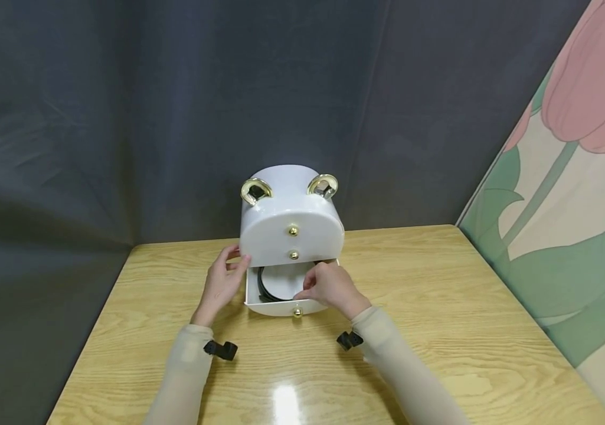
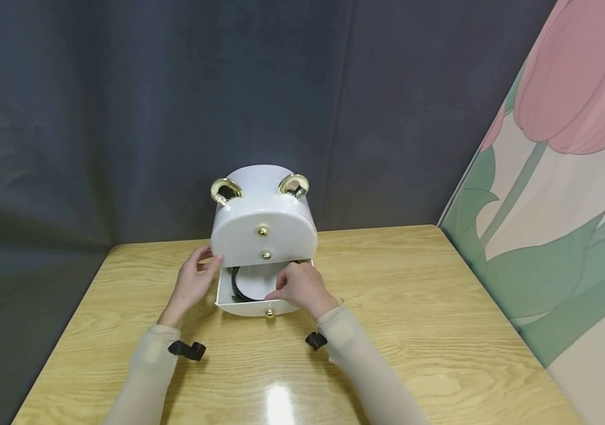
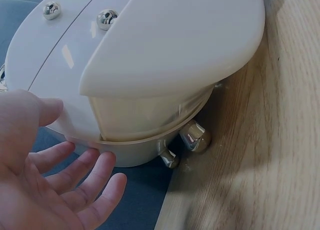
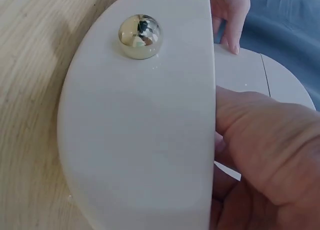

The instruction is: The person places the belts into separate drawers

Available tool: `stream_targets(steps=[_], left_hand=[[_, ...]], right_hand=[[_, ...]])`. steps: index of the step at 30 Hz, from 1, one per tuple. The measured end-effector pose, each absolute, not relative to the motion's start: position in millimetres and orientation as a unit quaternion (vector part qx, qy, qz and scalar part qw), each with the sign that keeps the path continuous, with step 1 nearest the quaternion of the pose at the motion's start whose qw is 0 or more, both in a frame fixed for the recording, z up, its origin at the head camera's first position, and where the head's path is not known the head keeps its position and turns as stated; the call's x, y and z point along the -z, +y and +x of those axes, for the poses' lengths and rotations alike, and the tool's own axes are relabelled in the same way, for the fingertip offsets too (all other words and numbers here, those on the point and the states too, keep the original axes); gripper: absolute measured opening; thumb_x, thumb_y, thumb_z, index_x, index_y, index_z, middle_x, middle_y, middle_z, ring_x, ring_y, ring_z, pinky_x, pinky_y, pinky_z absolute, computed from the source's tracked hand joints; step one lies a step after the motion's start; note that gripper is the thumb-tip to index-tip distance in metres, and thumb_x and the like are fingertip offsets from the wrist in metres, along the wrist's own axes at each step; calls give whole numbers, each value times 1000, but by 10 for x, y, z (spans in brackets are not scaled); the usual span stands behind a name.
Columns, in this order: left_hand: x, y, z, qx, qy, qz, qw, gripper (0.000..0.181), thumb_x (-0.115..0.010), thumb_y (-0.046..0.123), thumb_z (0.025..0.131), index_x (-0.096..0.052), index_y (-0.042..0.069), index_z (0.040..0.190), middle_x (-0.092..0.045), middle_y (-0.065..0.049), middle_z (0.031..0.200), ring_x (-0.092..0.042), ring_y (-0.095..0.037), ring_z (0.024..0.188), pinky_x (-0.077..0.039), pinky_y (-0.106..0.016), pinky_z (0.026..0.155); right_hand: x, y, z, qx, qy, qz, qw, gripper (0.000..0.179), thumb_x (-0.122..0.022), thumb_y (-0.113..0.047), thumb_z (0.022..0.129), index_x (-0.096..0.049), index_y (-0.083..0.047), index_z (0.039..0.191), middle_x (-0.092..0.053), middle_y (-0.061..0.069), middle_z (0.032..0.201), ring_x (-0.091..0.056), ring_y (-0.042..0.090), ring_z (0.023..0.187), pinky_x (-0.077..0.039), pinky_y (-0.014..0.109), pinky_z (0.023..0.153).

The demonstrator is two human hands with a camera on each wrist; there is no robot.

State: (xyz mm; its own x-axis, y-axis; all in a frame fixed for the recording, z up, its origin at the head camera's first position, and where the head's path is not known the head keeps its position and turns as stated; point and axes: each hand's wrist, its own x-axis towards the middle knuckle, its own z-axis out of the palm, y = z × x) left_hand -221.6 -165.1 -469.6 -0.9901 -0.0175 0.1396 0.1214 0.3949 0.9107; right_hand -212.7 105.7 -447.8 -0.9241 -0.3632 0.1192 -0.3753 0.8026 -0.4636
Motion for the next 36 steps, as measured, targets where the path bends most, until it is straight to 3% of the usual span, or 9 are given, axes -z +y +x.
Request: stream_targets(steps=[12, 20, 24, 30, 33, 36], left_hand=[[4718, -1646, -2227, 554, -831, -27, 51, 55, -59, 34, 110, -46, 9, 158, -58, -20, 151, -62, -42, 131, -54, -54, 107], [4724, -1626, -2221, 553, -831, -30, 44, 56, -59, 35, 111, -45, 9, 159, -57, -19, 152, -61, -41, 132, -54, -54, 108], [4693, -1631, -2237, 551, -833, -35, 44, 56, -59, 36, 111, -45, 10, 159, -57, -19, 153, -63, -40, 132, -54, -53, 108], [4665, -1652, -2242, 549, -834, -37, 43, 57, -58, 36, 111, -44, 10, 160, -56, -20, 154, -63, -40, 132, -54, -54, 108], [4668, -1654, -2243, 550, -834, -35, 42, 57, -59, 36, 111, -44, 10, 160, -57, -20, 153, -63, -40, 132, -55, -53, 108], [4671, -1651, -2240, 551, -833, -32, 42, 57, -59, 35, 111, -45, 10, 159, -57, -20, 153, -63, -41, 131, -54, -53, 108]], right_hand=[[4522, 1066, -2113, -237, -954, 178, 38, 35, -100, -43, 70, -71, -24, 62, -64, -15, 62, -54, 9, 64, -46, 31, 65], [4593, 1163, -2052, -339, -914, 219, 45, 20, -94, -27, 82, -77, -19, 75, -70, -10, 71, -57, 3, 67, -49, 22, 67], [4614, 1191, -1965, -380, -890, 235, 96, 13, -93, -23, 84, -80, -19, 80, -73, -9, 78, -60, 6, 73, -52, 24, 69], [4758, 1192, -1865, -404, -841, 274, 233, 15, -95, -18, 80, -80, -15, 80, -76, -6, 79, -66, 15, 75, -57, 36, 70], [4839, 1188, -1814, -408, -817, 308, 266, 11, -93, -12, 82, -82, -12, 84, -77, -3, 78, -63, 11, 66, -55, 27, 62], [4878, 1185, -1756, -412, -809, 329, 260, 6, -88, -8, 87, -83, -9, 90, -79, -1, 79, -56, 2, 59, -48, 15, 55]])
